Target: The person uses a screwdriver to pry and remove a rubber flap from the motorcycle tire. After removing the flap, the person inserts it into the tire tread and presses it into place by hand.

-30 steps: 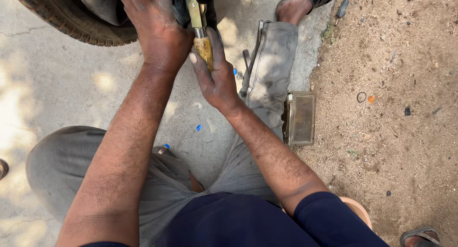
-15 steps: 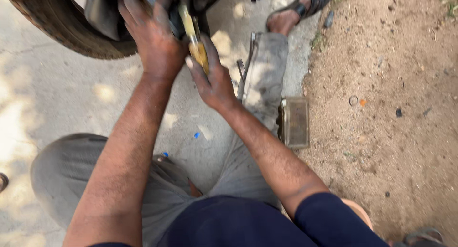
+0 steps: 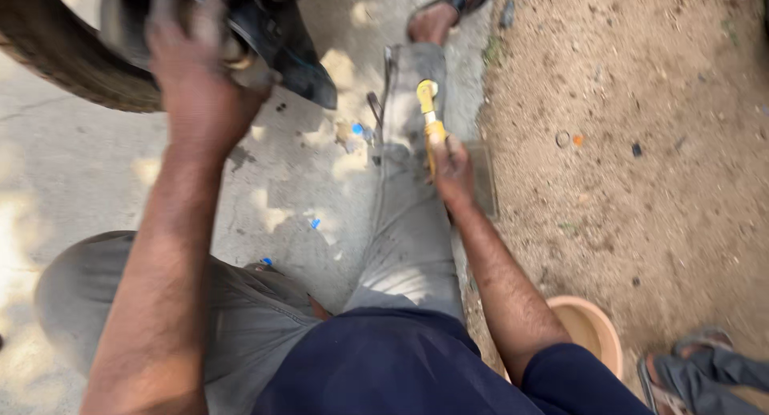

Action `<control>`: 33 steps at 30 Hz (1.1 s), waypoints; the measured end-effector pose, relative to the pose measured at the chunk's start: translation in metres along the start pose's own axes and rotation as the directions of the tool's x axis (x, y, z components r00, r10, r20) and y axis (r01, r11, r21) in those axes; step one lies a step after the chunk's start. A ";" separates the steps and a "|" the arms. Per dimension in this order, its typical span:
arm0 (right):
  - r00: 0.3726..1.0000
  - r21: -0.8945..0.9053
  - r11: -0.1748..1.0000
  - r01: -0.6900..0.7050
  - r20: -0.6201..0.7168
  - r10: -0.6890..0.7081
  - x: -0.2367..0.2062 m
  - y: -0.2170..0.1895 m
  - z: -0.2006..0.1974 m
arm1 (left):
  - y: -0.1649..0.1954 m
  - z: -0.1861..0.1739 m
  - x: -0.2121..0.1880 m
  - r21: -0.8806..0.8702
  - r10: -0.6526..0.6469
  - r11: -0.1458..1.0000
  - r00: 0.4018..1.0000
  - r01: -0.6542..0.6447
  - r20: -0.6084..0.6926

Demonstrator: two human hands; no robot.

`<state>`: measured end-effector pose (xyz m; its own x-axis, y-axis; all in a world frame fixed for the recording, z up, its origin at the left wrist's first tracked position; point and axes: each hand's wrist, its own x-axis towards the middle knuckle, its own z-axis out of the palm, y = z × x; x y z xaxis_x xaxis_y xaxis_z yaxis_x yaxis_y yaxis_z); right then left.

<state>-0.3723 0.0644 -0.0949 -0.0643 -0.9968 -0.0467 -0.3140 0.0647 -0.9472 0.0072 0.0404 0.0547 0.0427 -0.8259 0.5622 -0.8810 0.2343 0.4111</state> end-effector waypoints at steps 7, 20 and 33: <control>0.964 -0.322 0.920 -0.223 -0.210 0.161 -0.022 0.089 -0.089 | -0.011 -0.002 -0.023 -0.292 -0.032 0.956 0.992 -0.005 -0.121; 0.771 0.137 0.801 -0.583 -0.220 0.598 -0.053 0.124 -0.057 | -0.041 0.046 -0.022 -0.081 -0.095 0.992 0.993 0.100 0.063; 0.943 -0.582 0.752 -0.310 -0.291 0.163 -0.020 0.130 -0.070 | -0.008 0.034 -0.014 0.466 0.246 0.845 0.964 -0.263 0.098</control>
<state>-0.4780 0.0956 -0.1947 -0.3877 -0.9156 -0.1060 -0.7672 0.3844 -0.5134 -0.0026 0.0325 0.0189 -0.2217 -0.7889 0.5732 -0.9751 0.1759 -0.1350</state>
